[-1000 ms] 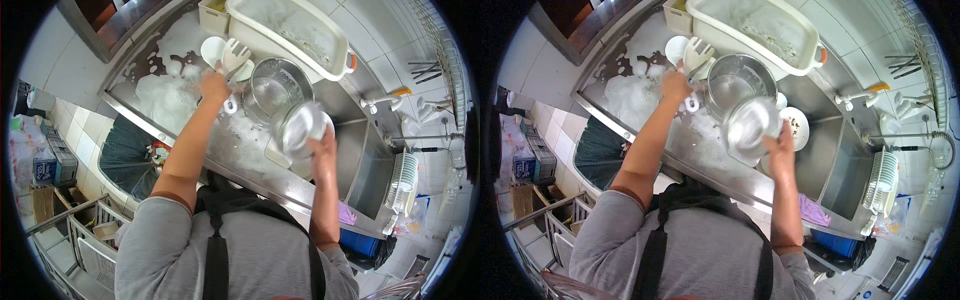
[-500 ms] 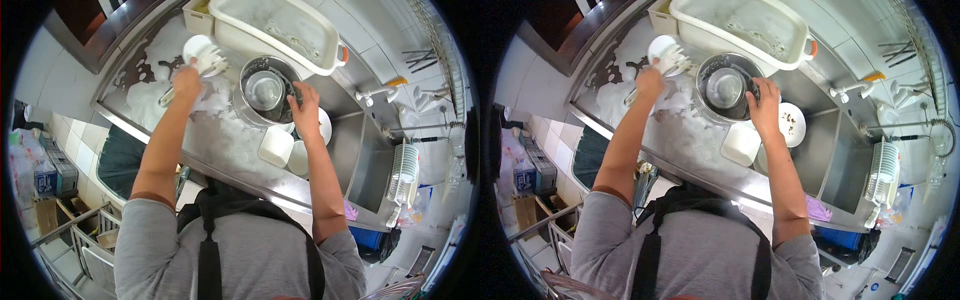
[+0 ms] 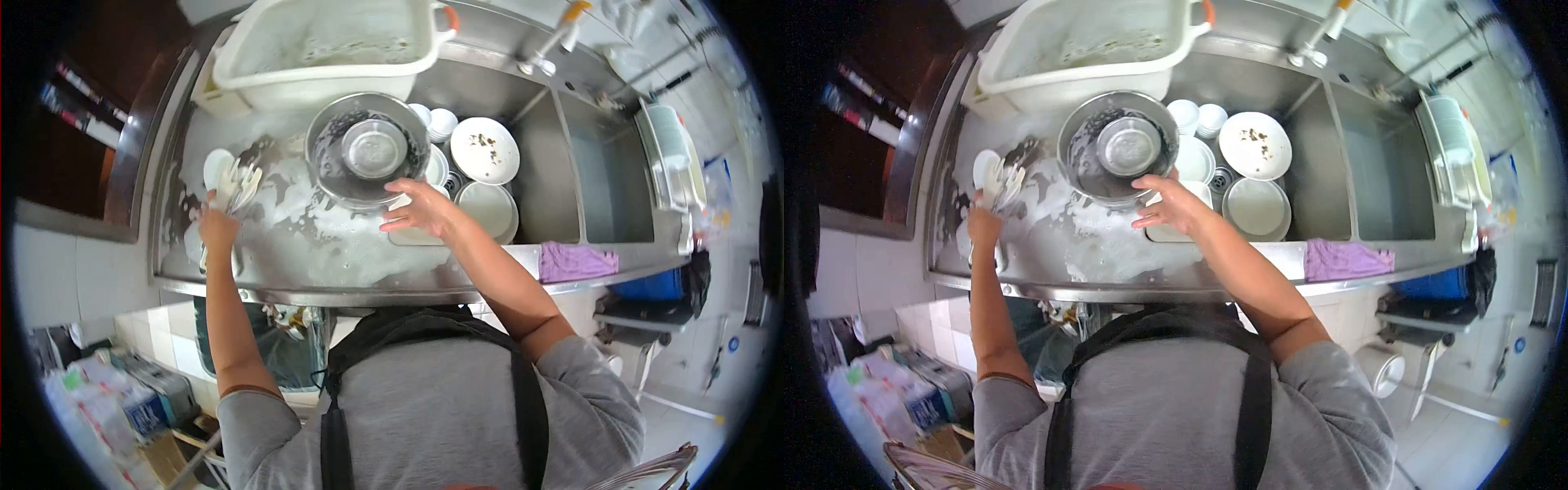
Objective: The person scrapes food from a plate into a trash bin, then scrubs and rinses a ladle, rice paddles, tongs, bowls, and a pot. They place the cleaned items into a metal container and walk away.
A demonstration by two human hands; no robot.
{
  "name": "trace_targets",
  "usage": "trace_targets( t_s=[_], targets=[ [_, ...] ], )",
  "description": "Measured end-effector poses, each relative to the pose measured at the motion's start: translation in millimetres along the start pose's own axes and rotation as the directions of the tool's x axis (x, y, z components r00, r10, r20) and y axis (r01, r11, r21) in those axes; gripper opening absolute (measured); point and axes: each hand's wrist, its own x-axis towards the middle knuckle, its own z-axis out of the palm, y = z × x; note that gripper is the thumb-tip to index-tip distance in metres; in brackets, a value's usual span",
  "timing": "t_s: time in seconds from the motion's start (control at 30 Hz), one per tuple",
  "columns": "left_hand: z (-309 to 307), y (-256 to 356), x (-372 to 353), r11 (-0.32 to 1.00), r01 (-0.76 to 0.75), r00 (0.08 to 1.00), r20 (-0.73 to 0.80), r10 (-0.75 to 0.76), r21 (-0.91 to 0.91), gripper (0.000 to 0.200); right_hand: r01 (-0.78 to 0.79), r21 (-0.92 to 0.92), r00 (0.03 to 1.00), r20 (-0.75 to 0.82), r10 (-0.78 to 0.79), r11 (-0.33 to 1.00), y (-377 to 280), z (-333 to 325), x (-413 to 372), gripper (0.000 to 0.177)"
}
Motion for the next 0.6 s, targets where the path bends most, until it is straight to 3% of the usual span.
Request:
trace_targets(
  t_s=[0.07, 0.13, 0.27, 0.4, 0.47, 0.5, 0.53, 0.6],
  targets=[
    [-18.5, 3.7, 16.9, 0.984, 0.164, 0.916, 0.38, -0.126, -0.068, 0.066, -0.047, 0.078, 0.998, 0.044, 0.044, 0.996, -1.1, -6.4, 0.7, 0.099],
    [-12.8, -0.5, 24.2, 0.982, 0.108, 0.947, 0.316, -0.055, -0.153, 0.065, -0.049, 0.152, 0.996, 0.082, 0.036, 0.987, -0.7, -4.1, -6.3, 0.103],
    [-19.8, 7.0, 32.3, 0.963, -0.054, 0.986, 0.136, 0.092, -0.262, 0.064, 0.003, 0.159, 0.999, 0.052, -0.012, 0.987, 3.5, -6.9, -8.7, 0.082],
    [-11.3, -0.3, 48.6, 0.966, 0.004, 0.963, 0.26, 0.066, -0.26, 0.067, 0.001, 0.137, 0.998, 0.059, -0.009, 0.991, 4.5, -6.6, -12.1, 0.071],
    [-29.9, 17.8, 49.9, 0.989, 0.035, 0.946, 0.324, 0.014, -0.147, 0.067, 0.019, 0.123, 0.999, 0.036, -0.023, 0.992, 4.4, -6.9, -13.9, 0.07],
    [-28.2, 18.4, 48.6, 0.988, -0.049, 0.961, 0.264, 0.087, -0.147, 0.064, 0.039, 0.106, 0.999, 0.021, -0.041, 0.994, 6.3, -8.1, -12.3, 0.057],
    [-19.7, 14.6, 48.7, 0.988, -0.058, 0.96, 0.262, 0.095, -0.143, 0.064, 0.042, 0.116, 0.999, 0.02, -0.045, 0.992, 6.8, -12.0, -10.3, 0.057],
    [-15.2, 10.8, 49.9, 0.985, -0.173, 0.949, 0.266, 0.171, -0.016, 0.062, 0.06, 0.083, 0.998, 0.002, -0.061, 0.995, 6.2, -20.1, -7.6, 0.039]
  ],
)
